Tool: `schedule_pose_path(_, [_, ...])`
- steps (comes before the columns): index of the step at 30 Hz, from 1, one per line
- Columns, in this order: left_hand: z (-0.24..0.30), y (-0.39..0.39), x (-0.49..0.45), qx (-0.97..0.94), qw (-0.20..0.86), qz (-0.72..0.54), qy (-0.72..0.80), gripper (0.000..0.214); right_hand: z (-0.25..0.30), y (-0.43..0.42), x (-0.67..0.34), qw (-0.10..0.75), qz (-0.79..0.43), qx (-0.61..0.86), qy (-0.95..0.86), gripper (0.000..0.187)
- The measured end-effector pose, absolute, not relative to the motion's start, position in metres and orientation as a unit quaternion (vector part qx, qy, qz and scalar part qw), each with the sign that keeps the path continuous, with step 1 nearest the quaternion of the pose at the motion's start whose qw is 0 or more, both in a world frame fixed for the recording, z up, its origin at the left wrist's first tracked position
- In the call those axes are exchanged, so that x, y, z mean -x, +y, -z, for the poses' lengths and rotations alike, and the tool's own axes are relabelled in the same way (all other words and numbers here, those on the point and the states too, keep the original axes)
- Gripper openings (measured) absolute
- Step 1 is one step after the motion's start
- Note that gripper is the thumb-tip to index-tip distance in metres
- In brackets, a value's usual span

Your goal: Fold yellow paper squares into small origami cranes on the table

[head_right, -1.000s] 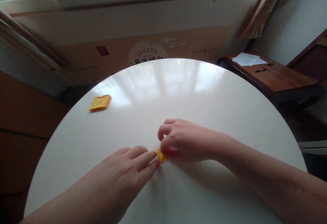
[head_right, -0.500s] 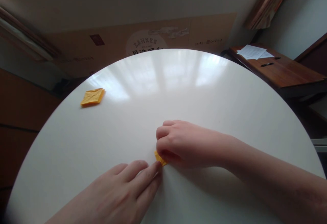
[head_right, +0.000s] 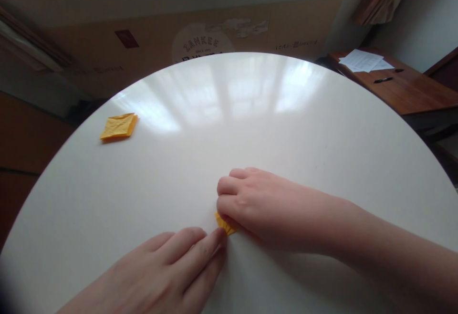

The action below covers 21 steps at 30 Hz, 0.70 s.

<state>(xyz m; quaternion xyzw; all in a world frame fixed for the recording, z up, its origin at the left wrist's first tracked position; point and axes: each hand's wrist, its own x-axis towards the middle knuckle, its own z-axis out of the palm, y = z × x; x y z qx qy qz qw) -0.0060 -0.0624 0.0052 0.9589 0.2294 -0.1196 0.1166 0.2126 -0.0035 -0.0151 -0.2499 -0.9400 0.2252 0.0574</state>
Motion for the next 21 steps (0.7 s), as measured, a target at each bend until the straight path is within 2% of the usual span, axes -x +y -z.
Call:
schedule_pose_path(11, [-0.014,-0.052,0.007,-0.940,0.185,0.083,0.274,0.037,0.016,-0.004,-0.213,0.079,-0.219,0.247,-0.941,0.014])
schedule_pose_path(21, [-0.017,-0.050,0.004,-0.936,0.182,0.094,0.286,0.038,0.017,-0.004,-0.213,0.070,-0.225,0.253,-0.938,0.014])
